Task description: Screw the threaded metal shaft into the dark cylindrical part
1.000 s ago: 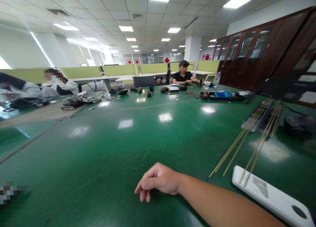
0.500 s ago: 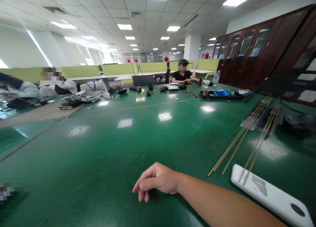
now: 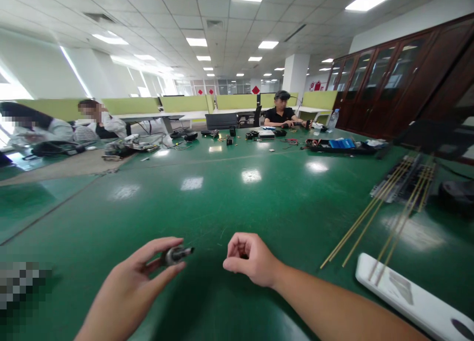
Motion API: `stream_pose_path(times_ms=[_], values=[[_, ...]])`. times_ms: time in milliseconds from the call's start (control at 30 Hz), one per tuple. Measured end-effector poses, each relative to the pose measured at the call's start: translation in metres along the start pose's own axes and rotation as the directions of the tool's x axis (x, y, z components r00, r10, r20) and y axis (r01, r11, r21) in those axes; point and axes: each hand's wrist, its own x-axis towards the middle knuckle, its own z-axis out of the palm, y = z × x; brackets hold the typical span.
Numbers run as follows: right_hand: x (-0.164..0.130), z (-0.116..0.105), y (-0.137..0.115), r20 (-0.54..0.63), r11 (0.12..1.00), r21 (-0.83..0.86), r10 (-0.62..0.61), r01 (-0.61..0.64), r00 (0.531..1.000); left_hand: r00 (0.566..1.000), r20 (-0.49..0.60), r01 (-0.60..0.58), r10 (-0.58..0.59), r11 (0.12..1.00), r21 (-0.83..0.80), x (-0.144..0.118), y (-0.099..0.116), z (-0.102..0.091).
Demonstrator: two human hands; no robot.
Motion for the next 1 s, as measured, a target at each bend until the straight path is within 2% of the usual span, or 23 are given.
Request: stream_pose_path(times_ms=[67, 100, 200, 267, 433, 567, 733, 867, 1000], values=[[0.0, 0.0, -0.001, -0.072, 0.985, -0.167, -0.065, 0.053, 0.995, 0.994, 0.104, -0.026, 0.028, 1.0, -0.017, 0.011, 0.003, 0.022], [-0.001, 0.001, -0.001, -0.079, 0.97, -0.235, -0.079, 0.058, 0.994, 0.991, 0.121, -0.061, 0.063, 0.998, -0.022, 0.013, 0.004, 0.033], [-0.001, 0.003, 0.0, -0.05, 0.924, -0.376, -0.089, 0.064, 0.995, 0.983, 0.113, -0.146, 0.146, 0.989, -0.003, 0.009, -0.004, 0.058], [-0.001, 0.004, 0.001, -0.029, 0.897, -0.434, -0.106, 0.083, 0.994, 0.98, 0.115, -0.166, 0.163, 0.986, 0.017, 0.001, -0.014, 0.066], [0.0, 0.005, 0.0, 0.008, 0.882, -0.462, -0.103, 0.095, 0.995, 0.982, 0.09, -0.167, 0.165, 0.986, 0.02, -0.009, -0.027, 0.067], [-0.001, 0.006, -0.001, 0.017, 0.882, -0.455, -0.128, 0.121, 0.992, 0.97, 0.095, -0.224, 0.226, 0.974, -0.03, -0.009, -0.022, 0.065], [-0.003, 0.009, -0.003, 0.008, 0.877, -0.455, -0.173, 0.157, 0.985, 0.966, 0.108, -0.222, 0.234, 0.969, -0.112, -0.01, -0.015, 0.065], [-0.004, 0.011, -0.004, 0.066, 0.86, -0.466, -0.201, 0.209, 0.977, 0.966, 0.103, -0.223, 0.236, 0.967, -0.127, -0.012, -0.015, 0.068], [-0.004, 0.01, -0.003, 0.083, 0.825, -0.525, -0.192, 0.206, 0.978, 0.964, 0.115, -0.228, 0.242, 0.966, -0.123, -0.013, -0.019, 0.069]])
